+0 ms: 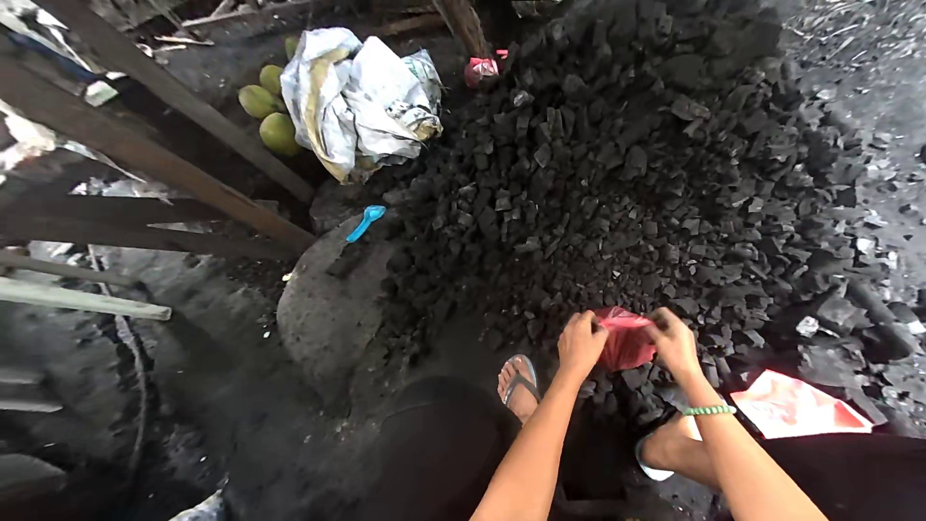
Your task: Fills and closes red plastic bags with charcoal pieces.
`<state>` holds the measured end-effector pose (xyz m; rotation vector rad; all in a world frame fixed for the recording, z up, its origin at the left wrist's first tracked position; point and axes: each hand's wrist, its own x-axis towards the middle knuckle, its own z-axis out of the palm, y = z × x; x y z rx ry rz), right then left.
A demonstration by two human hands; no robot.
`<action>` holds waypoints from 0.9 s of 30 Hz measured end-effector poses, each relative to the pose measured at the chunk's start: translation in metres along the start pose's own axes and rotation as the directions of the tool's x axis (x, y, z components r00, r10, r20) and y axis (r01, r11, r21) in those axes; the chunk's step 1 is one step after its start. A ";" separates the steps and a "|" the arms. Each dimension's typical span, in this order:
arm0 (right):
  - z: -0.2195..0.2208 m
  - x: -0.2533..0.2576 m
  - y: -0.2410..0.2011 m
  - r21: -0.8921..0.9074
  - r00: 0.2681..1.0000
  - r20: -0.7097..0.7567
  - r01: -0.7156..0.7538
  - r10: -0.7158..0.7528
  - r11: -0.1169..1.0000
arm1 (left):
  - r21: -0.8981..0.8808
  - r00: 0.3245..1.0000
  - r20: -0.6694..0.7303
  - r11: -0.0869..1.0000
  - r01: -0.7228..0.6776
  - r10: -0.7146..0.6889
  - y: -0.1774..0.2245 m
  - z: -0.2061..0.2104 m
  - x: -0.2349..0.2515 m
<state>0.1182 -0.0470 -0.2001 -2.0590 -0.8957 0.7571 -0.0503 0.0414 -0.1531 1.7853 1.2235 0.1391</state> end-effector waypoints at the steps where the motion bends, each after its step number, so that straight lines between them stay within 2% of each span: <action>1: -0.002 -0.001 0.000 0.151 0.995 -0.064 -0.060 0.070 0.987 | -0.037 0.998 -0.059 0.999 0.015 -0.017 -0.009 0.000 0.009; 3: -0.005 -0.007 -0.006 0.372 0.973 -0.125 -0.134 0.193 0.918 | -0.146 0.993 -0.093 0.988 0.057 -0.071 -0.019 -0.005 0.021; 6: -0.005 0.004 -0.012 0.527 0.968 -0.126 -0.119 0.216 0.841 | -0.330 0.992 -0.107 0.944 0.025 -0.064 -0.022 -0.005 0.028; 8: -0.007 0.010 -0.018 0.561 0.990 -0.088 -0.042 0.110 0.827 | -0.486 0.994 -0.107 0.873 -0.034 -0.020 -0.012 -0.009 0.029; 11: -0.015 0.008 -0.035 0.442 0.996 -0.040 0.085 -0.075 0.893 | -0.571 0.997 -0.070 0.818 -0.067 0.033 0.015 -0.029 0.024; 13: -0.020 0.006 -0.043 0.395 0.992 -0.044 0.123 -0.115 0.910 | -0.491 0.994 -0.075 0.865 -0.103 0.076 0.025 -0.037 0.024; 16: -0.028 0.006 -0.042 0.379 0.987 -0.125 0.144 -0.104 0.914 | -0.211 0.984 -0.044 0.961 -0.176 0.171 0.031 -0.033 0.023; 19: -0.040 0.003 -0.047 0.355 0.976 -0.180 0.183 -0.125 0.917 | 0.121 0.986 0.117 0.983 -0.135 0.120 0.038 -0.019 0.022; 21: -0.049 -0.002 -0.052 0.328 0.973 -0.197 0.182 -0.121 0.927 | 0.273 0.989 0.125 0.956 -0.106 0.074 0.043 -0.015 0.022; 23: -0.058 -0.013 -0.059 0.244 0.981 -0.166 0.142 -0.103 0.959 | 0.280 0.994 0.071 0.955 -0.098 0.081 0.041 -0.019 0.023; 25: -0.058 -0.024 -0.066 0.090 0.992 -0.088 0.096 -0.088 0.991 | 0.180 0.987 0.021 0.970 -0.163 0.162 0.032 -0.026 0.020; 27: -0.044 -0.011 -0.068 -0.061 0.993 -0.078 0.084 -0.089 0.995 | 0.064 0.967 -0.017 0.966 -0.251 0.253 0.023 -0.031 0.014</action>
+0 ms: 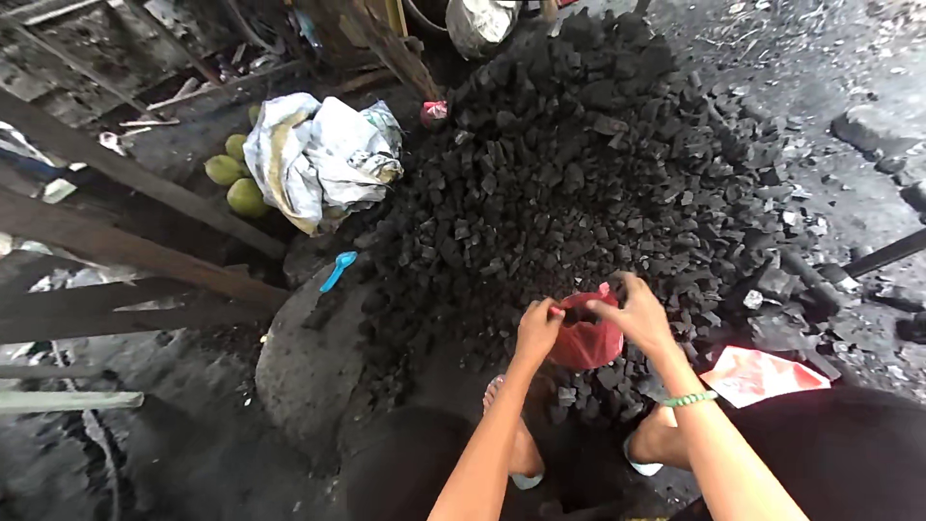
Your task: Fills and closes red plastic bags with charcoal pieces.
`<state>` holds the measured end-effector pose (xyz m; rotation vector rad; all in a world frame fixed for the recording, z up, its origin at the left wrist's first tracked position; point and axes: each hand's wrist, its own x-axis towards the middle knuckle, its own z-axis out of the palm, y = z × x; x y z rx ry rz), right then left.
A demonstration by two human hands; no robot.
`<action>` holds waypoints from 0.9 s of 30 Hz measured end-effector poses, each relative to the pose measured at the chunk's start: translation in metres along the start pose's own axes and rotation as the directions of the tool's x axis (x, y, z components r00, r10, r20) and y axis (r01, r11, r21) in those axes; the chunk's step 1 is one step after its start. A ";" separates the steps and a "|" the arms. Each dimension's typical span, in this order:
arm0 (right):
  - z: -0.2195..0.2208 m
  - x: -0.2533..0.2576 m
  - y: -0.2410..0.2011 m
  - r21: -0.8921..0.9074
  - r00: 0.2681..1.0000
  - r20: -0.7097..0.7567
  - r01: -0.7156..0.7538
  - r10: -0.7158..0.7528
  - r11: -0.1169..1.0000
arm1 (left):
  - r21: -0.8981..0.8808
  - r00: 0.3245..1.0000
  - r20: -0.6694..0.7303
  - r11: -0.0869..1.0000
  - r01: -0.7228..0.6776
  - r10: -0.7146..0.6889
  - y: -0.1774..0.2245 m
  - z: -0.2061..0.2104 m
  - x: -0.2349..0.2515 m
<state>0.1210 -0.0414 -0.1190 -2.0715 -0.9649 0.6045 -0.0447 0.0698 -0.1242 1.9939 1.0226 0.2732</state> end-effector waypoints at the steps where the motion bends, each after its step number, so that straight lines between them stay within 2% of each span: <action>1: 0.009 0.006 -0.002 -0.064 1.000 -0.012 0.000 -0.001 0.998 | -0.067 1.000 0.001 0.998 0.011 -0.011 -0.003 0.000 -0.002; 3: 0.023 0.012 -0.005 -0.109 0.999 -0.041 0.017 -0.021 0.994 | -0.277 0.995 0.016 0.956 0.095 -0.094 -0.010 0.002 -0.003; 5: 0.027 0.019 -0.005 -0.051 0.998 -0.064 0.012 -0.015 0.999 | -0.573 0.974 0.026 0.795 0.198 -0.224 -0.014 0.002 -0.002; 7: 0.022 0.028 -0.001 0.178 0.998 -0.059 -0.025 0.036 0.984 | -0.759 0.932 0.040 0.595 0.263 -0.361 -0.008 -0.006 -0.001; 8: 0.017 0.031 0.002 0.330 0.997 -0.060 -0.031 0.053 0.944 | -0.783 0.917 0.042 0.557 0.277 -0.397 -0.003 -0.012 0.000; 9: 0.009 0.033 0.005 0.470 0.996 -0.068 -0.024 0.063 0.883 | -0.766 0.918 0.040 0.578 0.281 -0.394 0.004 -0.020 -0.001; 11: -0.011 0.040 0.014 0.664 0.995 -0.068 -0.006 0.069 0.748 | -0.627 0.945 0.079 0.722 0.294 -0.317 0.024 -0.044 -0.006; 13: -0.029 0.051 0.034 0.703 0.990 -0.062 -0.049 0.130 0.710 | -0.550 0.945 0.171 0.769 0.325 -0.277 0.050 -0.069 -0.012; 15: -0.040 0.067 0.069 0.575 0.956 -0.149 -0.124 0.252 0.809 | -0.624 0.938 0.244 0.701 0.346 -0.246 0.069 -0.091 -0.018; 17: -0.046 0.081 0.107 0.307 0.916 -0.210 -0.269 0.340 0.913 | -0.690 0.954 0.235 0.659 0.299 -0.186 0.076 -0.109 -0.024; 21: -0.037 0.111 0.167 -0.105 0.902 -0.051 -0.432 0.429 0.896 | -0.683 0.980 0.141 0.702 0.201 -0.143 0.070 -0.124 -0.027; 23: -0.016 0.108 0.163 -0.219 0.892 0.015 -0.437 0.451 0.872 | -0.665 0.978 0.128 0.718 0.208 -0.165 0.066 -0.122 -0.029; 27: 0.031 0.088 0.138 -0.347 0.926 -0.013 -0.358 0.377 0.867 | -0.643 0.980 0.104 0.740 0.197 -0.171 0.059 -0.126 -0.031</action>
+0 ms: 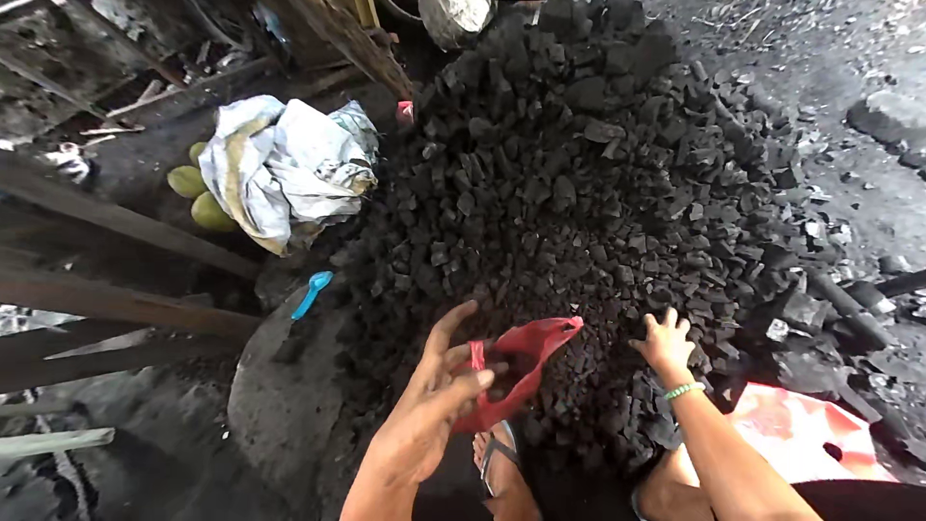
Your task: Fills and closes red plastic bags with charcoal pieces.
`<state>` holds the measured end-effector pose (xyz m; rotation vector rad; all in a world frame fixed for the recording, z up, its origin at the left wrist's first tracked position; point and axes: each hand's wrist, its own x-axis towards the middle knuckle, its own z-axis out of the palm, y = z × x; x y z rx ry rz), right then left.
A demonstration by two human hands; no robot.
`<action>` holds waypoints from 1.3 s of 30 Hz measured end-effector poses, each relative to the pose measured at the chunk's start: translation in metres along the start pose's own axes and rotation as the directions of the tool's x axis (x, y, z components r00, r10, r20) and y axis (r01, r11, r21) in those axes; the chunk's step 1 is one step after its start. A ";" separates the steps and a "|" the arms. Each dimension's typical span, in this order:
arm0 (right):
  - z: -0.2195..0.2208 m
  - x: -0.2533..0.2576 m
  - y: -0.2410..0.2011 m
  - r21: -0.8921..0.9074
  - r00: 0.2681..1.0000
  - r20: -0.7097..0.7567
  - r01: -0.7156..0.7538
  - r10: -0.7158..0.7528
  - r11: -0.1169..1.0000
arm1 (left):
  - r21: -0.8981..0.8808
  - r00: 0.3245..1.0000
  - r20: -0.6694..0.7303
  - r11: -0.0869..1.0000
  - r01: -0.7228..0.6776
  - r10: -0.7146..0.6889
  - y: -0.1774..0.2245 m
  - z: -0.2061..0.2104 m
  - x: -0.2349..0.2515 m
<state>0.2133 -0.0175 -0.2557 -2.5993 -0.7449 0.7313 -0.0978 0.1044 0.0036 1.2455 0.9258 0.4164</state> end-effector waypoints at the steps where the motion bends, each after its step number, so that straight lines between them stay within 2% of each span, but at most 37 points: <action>1: 0.004 -0.006 -0.004 -0.022 1.000 -0.002 0.022 -0.022 1.000 | -0.003 1.000 -0.006 1.000 -0.004 0.004 0.001 -0.003 -0.001; 4: -0.005 -0.004 -0.007 -0.033 0.998 0.055 0.002 0.000 0.999 | -0.020 1.000 0.002 1.000 -0.023 0.023 0.001 -0.006 -0.003; 5: -0.012 -0.001 -0.008 0.048 0.998 0.056 -0.022 0.019 0.999 | -0.025 0.999 0.023 0.999 -0.031 0.032 -0.001 -0.004 -0.003; 7: -0.030 0.002 -0.014 0.386 0.999 0.025 -0.032 0.024 0.922 | -0.016 0.995 0.079 0.998 -0.052 0.053 -0.006 0.002 -0.001; 8: -0.041 -0.003 -0.024 0.602 1.000 0.027 -0.022 0.008 0.798 | -0.004 0.993 0.099 0.998 -0.068 0.068 -0.009 0.007 0.000; 9: -0.054 -0.012 -0.037 0.797 0.997 0.056 -0.019 -0.043 0.603 | 0.006 0.989 0.122 0.996 -0.090 0.089 -0.013 0.012 0.002; 10: -0.066 -0.024 -0.049 0.932 0.990 0.058 -0.007 -0.129 0.363 | 0.010 0.984 0.139 0.994 -0.110 0.108 -0.018 0.017 0.005; 11: -0.077 -0.037 -0.062 0.989 0.976 0.019 0.013 -0.217 0.145 | 0.003 0.981 0.152 0.992 -0.127 0.125 -0.023 0.022 0.008; 12: -0.087 -0.051 -0.076 0.999 0.949 -0.046 0.043 -0.311 -0.015 | -0.010 0.976 0.167 0.990 -0.141 0.141 -0.028 0.028 0.011; 13: -0.094 -0.064 -0.088 0.990 0.909 -0.132 0.101 -0.395 -0.098 | -0.017 0.971 0.183 0.988 -0.153 0.154 -0.031 0.034 0.014; 14: -0.097 -0.075 -0.099 0.977 0.861 -0.214 0.187 -0.462 -0.104 | -0.024 0.968 0.194 0.987 -0.158 0.160 -0.034 0.038 0.016; 15: -0.096 -0.085 -0.106 0.957 0.820 -0.264 0.288 -0.507 -0.032 | -0.027 0.968 0.196 0.988 -0.155 0.157 -0.037 0.041 0.018; 17: -0.081 -0.098 -0.109 0.838 0.768 -0.261 0.481 -0.585 0.258 | -0.032 0.973 0.178 0.989 -0.143 0.146 -0.042 0.045 0.021; 19: -0.055 -0.107 -0.106 0.639 0.763 -0.051 0.521 -0.644 0.566 | -0.037 0.981 0.158 0.993 -0.113 0.117 -0.046 0.047 0.023; 21: -0.019 -0.110 -0.102 0.379 0.792 0.222 0.467 -0.568 0.799 | -0.007 0.982 0.172 0.997 -0.078 0.078 -0.050 0.049 0.024; 22: -0.003 -0.110 -0.099 0.229 0.811 0.335 0.423 -0.479 0.876 | 0.011 0.979 0.195 0.998 -0.065 0.062 -0.053 0.049 0.024; 24: 0.016 -0.109 -0.095 0.005 0.845 0.436 0.343 -0.310 0.939 | 0.038 0.974 0.225 0.998 -0.045 0.035 -0.057 0.050 0.023; 26: 0.018 -0.109 -0.097 -0.092 0.847 0.473 0.323 -0.244 0.942 | 0.056 0.967 0.256 0.998 -0.016 0.001 -0.055 0.048 0.021; 30: -0.014 -0.104 -0.108 -0.096 0.813 0.479 0.423 -0.331 0.901 | 0.161 0.967 0.254 0.987 -0.024 -0.018 -0.050 0.039 0.019; 32: -0.042 -0.108 -0.117 -0.177 0.811 0.454 0.487 -0.368 0.855 | 0.330 0.981 0.187 0.944 -0.004 -0.061 -0.047 0.036 0.019; 33: -0.057 -0.111 -0.120 -0.250 0.799 0.469 0.528 -0.376 0.811 | 0.477 0.987 0.140 0.879 0.002 -0.079 -0.047 0.035 0.021; 34: -0.070 -0.116 -0.122 -0.332 0.778 0.499 0.578 -0.381 0.745 | 0.647 0.991 0.091 0.762 0.016 -0.098 -0.048 0.034 0.025; 36: -0.085 -0.129 -0.120 -0.425 0.699 0.588 0.696 -0.408 0.579 | 0.899 0.981 0.016 0.432 0.070 -0.192 -0.049 0.035 0.026; 37: -0.087 -0.135 -0.116 -0.436 0.639 0.636 0.760 -0.432 0.482 | 0.955 0.969 -0.012 0.285 0.085 -0.247 -0.048 0.036 0.026; 39: -0.090 -0.146 -0.109 -0.447 0.557 0.704 0.830 -0.440 0.334 | 0.989 0.946 -0.043 0.123 0.086 -0.320 -0.048 0.035 0.026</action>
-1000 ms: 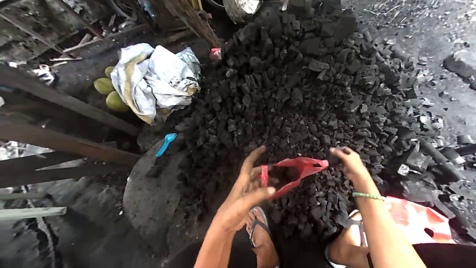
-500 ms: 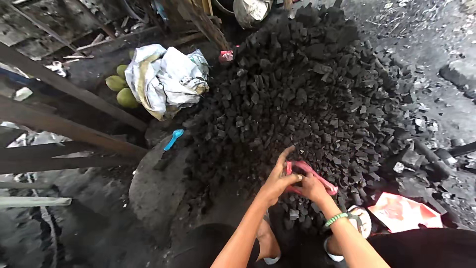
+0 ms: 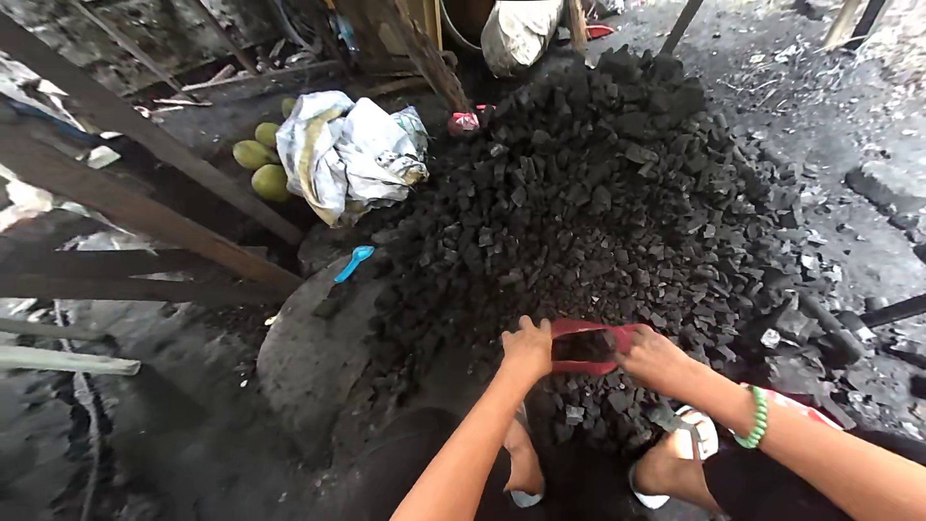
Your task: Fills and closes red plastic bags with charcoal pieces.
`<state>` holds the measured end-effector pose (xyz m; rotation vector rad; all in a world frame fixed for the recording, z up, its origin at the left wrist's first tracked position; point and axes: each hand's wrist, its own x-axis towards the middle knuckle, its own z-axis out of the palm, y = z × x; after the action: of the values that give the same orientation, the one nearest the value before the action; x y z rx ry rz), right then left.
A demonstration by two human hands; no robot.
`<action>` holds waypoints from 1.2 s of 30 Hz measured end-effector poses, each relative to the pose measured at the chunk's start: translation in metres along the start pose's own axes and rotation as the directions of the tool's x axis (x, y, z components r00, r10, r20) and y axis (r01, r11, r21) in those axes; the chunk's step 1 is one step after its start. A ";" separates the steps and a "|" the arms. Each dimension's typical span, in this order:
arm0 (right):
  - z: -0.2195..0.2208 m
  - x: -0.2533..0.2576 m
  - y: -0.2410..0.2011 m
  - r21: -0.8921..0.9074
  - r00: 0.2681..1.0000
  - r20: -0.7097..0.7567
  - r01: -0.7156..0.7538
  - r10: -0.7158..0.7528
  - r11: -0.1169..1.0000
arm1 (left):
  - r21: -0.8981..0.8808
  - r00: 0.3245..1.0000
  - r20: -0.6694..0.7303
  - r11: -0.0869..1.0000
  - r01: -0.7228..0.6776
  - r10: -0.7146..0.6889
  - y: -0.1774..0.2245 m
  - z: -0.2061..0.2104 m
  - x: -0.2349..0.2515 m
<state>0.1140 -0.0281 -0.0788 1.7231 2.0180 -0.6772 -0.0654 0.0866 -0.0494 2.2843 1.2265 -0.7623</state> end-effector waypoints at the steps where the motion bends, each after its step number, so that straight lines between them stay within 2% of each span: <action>1: -0.002 -0.005 -0.004 -0.040 0.999 0.037 0.002 -0.001 0.999 | 0.037 0.999 0.032 0.999 0.016 -0.018 -0.001 -0.002 0.000; 3: -0.013 -0.012 -0.013 -0.071 0.999 0.038 0.017 -0.014 0.997 | 0.122 0.991 0.111 0.991 0.060 -0.074 0.002 -0.016 -0.001; 5: -0.026 -0.021 -0.021 -0.062 0.976 -0.172 0.122 -0.131 0.991 | 0.130 0.990 0.094 0.987 0.095 -0.107 0.004 -0.032 -0.004; 6: -0.032 -0.025 -0.025 -0.083 0.920 -0.331 0.192 -0.209 0.978 | 0.122 0.991 0.060 0.986 0.111 -0.119 0.005 -0.040 -0.007; 8: -0.047 -0.030 -0.035 -0.148 0.739 -0.591 0.294 -0.323 0.944 | 0.127 0.990 0.002 0.982 0.142 -0.144 0.011 -0.053 -0.013; 10: -0.066 -0.035 -0.046 -0.175 0.545 -0.750 0.381 -0.374 0.908 | 0.148 0.994 -0.019 0.983 0.111 -0.110 0.017 -0.069 -0.021; 11: -0.076 -0.039 -0.050 -0.164 0.483 -0.792 0.421 -0.374 0.892 | 0.129 0.999 -0.011 0.991 0.036 -0.035 0.018 -0.077 -0.026; 13: -0.094 -0.047 -0.054 -0.106 0.431 -0.840 0.467 -0.331 0.878 | -0.037 0.966 -0.002 0.965 -0.259 0.259 0.014 -0.089 -0.034; 14: -0.101 -0.050 -0.053 -0.076 0.416 -0.860 0.469 -0.296 0.880 | -0.196 0.912 -0.040 0.892 -0.408 0.408 0.010 -0.090 -0.038; 15: -0.108 -0.052 -0.049 -0.047 0.411 -0.876 0.449 -0.252 0.893 | -0.364 0.873 -0.061 0.803 -0.471 0.484 0.007 -0.091 -0.045; 17: -0.119 -0.056 -0.035 0.001 0.387 -0.912 0.342 -0.139 0.940 | -0.677 0.863 -0.070 0.611 -0.409 0.500 -0.002 -0.087 -0.047; 18: -0.124 -0.059 -0.025 0.024 0.375 -0.924 0.254 -0.075 0.967 | -0.773 0.860 -0.057 0.523 -0.360 0.508 -0.008 -0.085 -0.046; 20: -0.126 -0.060 -0.007 0.111 0.355 -0.932 0.090 0.072 0.990 | -0.856 0.825 -0.058 0.398 -0.331 0.562 -0.019 -0.076 -0.046; 21: -0.123 -0.059 -0.001 0.192 0.364 -0.918 0.052 0.161 0.980 | -0.864 0.808 -0.098 0.354 -0.359 0.581 -0.022 -0.069 -0.049; 22: -0.119 -0.057 0.001 0.306 0.390 -0.885 0.073 0.255 0.949 | -0.849 0.796 -0.163 0.329 -0.415 0.583 -0.022 -0.061 -0.053; 23: -0.114 -0.055 0.001 0.443 0.441 -0.831 0.157 0.339 0.882 | -0.812 0.781 -0.246 0.319 -0.490 0.573 -0.021 -0.052 -0.057; 24: -0.108 -0.052 0.000 0.585 0.532 -0.754 0.277 0.386 0.762 | -0.775 0.764 -0.315 0.313 -0.550 0.564 -0.018 -0.047 -0.059; 26: -0.083 -0.040 -0.001 0.740 0.693 -0.660 0.533 0.291 0.410 | -0.654 0.725 -0.449 0.361 -0.665 0.522 -0.007 -0.042 -0.060; 28: -0.059 -0.028 -0.001 0.797 0.775 -0.600 0.600 0.199 0.064 | -0.396 0.658 -0.601 0.546 -0.738 0.454 0.002 -0.039 -0.064; 29: -0.052 -0.024 -0.003 0.803 0.791 -0.573 0.594 0.214 -0.050 | -0.244 0.594 -0.672 0.625 -0.742 0.442 0.006 -0.036 -0.066; 30: -0.048 -0.023 -0.007 0.804 0.799 -0.545 0.584 0.256 -0.111 | -0.090 0.502 -0.736 0.670 -0.737 0.453 0.009 -0.031 -0.067; 31: -0.048 -0.023 -0.013 0.824 0.811 -0.496 0.552 0.309 -0.127 | 0.080 0.368 -0.793 0.681 -0.728 0.486 0.010 -0.023 -0.063; 32: -0.050 -0.022 -0.019 0.849 0.826 -0.432 0.508 0.362 -0.147 | 0.266 0.187 -0.827 0.661 -0.702 0.531 0.009 -0.014 -0.053; 33: -0.049 -0.019 -0.021 0.848 0.832 -0.406 0.497 0.379 -0.184 | 0.396 0.050 -0.824 0.637 -0.661 0.565 0.008 -0.008 -0.045; 34: -0.044 -0.015 -0.021 0.816 0.819 -0.438 0.535 0.369 -0.219 | 0.461 -0.014 -0.810 0.621 -0.634 0.587 0.006 -0.005 -0.040; 35: -0.039 -0.012 -0.020 0.769 0.795 -0.496 0.588 0.348 -0.249 | 0.461 0.000 -0.804 0.623 -0.632 0.595 0.004 -0.004 -0.040; 36: -0.036 -0.010 -0.019 0.738 0.774 -0.544 0.625 0.323 -0.256 | 0.384 0.103 -0.806 0.647 -0.659 0.582 0.002 -0.004 -0.045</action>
<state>0.0975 -0.0168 -0.0422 2.6194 1.9791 -3.0797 -0.0833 0.0605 -0.0171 2.7992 0.3217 1.0039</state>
